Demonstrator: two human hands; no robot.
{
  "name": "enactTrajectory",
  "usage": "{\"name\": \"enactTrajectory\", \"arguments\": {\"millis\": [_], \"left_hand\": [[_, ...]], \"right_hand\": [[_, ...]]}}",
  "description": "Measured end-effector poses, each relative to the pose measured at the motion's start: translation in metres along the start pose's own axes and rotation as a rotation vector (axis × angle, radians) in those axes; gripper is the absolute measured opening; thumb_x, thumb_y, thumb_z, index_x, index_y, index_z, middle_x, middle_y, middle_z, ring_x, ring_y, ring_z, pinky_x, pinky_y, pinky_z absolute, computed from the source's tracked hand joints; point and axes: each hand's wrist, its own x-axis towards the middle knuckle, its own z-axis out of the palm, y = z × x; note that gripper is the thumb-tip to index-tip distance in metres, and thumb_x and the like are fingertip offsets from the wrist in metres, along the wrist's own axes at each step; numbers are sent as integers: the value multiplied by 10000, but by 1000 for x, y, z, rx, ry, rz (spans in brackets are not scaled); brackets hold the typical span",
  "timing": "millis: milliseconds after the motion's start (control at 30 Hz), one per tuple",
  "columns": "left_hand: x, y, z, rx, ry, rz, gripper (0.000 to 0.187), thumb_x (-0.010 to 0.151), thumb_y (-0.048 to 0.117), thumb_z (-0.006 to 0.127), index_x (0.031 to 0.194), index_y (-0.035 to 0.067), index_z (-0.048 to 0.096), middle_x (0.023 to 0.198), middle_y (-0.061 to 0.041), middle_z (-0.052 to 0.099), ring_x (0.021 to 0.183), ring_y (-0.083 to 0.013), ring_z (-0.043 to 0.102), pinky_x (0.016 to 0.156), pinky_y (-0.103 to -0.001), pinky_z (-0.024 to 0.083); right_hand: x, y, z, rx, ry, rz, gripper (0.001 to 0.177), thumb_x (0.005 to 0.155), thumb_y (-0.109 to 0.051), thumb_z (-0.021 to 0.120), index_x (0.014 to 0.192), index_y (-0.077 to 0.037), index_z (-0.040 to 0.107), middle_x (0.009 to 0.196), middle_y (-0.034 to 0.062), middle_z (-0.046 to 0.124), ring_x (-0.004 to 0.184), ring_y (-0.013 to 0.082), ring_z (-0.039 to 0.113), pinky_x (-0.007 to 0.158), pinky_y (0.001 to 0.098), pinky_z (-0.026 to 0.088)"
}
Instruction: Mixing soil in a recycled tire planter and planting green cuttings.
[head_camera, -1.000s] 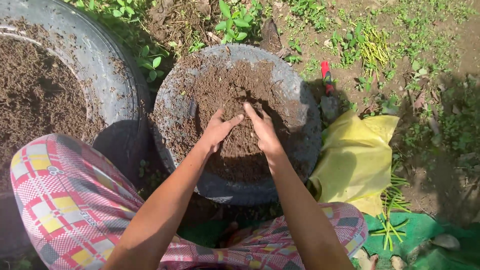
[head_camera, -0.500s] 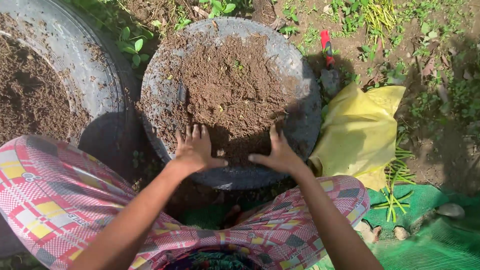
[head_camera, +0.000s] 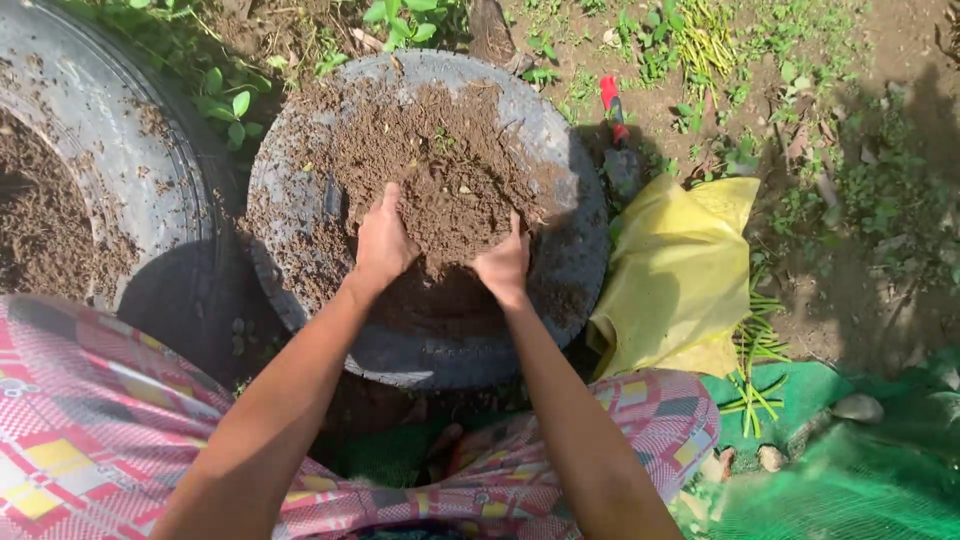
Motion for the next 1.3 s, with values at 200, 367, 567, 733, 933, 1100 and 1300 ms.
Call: {"name": "enactTrajectory", "arguments": {"millis": [200, 367, 567, 733, 933, 1100, 1300], "left_hand": [[35, 74, -76, 49, -370, 379, 1053, 669, 14, 836, 1550, -47, 262, 1326, -361, 564, 1186, -472, 598, 1060, -476, 478], [19, 71, -119, 14, -388, 330, 988, 759, 284, 875, 1485, -108, 330, 1423, -356, 481, 1314, -454, 507, 1115, -489, 387], [-36, -24, -63, 588, -433, 36, 1016, 865, 637, 698, 1464, -114, 370, 1510, -344, 433, 1431, -454, 439, 1166, -476, 397], [-51, -10, -25, 763, -234, 238, 973, 873, 489, 726, 1489, -110, 269, 1436, -405, 377, 1378, -535, 364, 1161, -567, 351], [-14, 3, -18, -175, -181, -353, 1088, 883, 657, 651, 1579, 15, 116, 1595, -345, 198, 1439, -490, 348, 1168, -503, 357], [14, -54, 64, -457, 226, -325, 1066, 1100, 698, 563, 1554, -86, 3, 1552, -446, 264, 1450, -539, 313, 1170, -528, 305], [1, 13, 5, -387, -73, -623, 1073, 875, 801, 308, 1655, 131, 2, 1211, -356, 660, 1142, -508, 649, 1027, -543, 482]], "right_hand": [[26, -55, -129, 635, -407, -15, 601, 818, -120, 831, 1335, 4, 552, 1244, 135, 716, 1127, 235, 691, 979, 393, 565], [39, -32, -180, 441, -659, -2, 776, 842, -289, 832, 1480, -107, 428, 1341, 122, 642, 1237, 320, 663, 972, 477, 573], [-40, 12, -133, -659, -403, -64, 795, 872, -377, 734, 1471, 58, 446, 1446, 401, 444, 1261, 607, 493, 1018, 605, 486], [-69, -20, -81, -401, -433, -213, 498, 908, -101, 643, 1394, -7, 585, 1474, 328, 465, 1324, 576, 446, 1085, 621, 436], [8, -26, -66, 221, -63, 21, 529, 1043, -383, 531, 1432, -25, 564, 1430, 248, 628, 1318, 342, 624, 1138, 429, 501], [15, -17, -23, 221, -112, 152, 931, 1022, -643, 402, 1568, 87, 208, 1620, 321, 238, 1502, 468, 204, 1215, 478, 193], [21, -37, -63, 717, -329, 472, 1058, 928, -710, 461, 1605, 19, 99, 1705, 207, 71, 1574, 329, 57, 1257, 496, 108]]}}
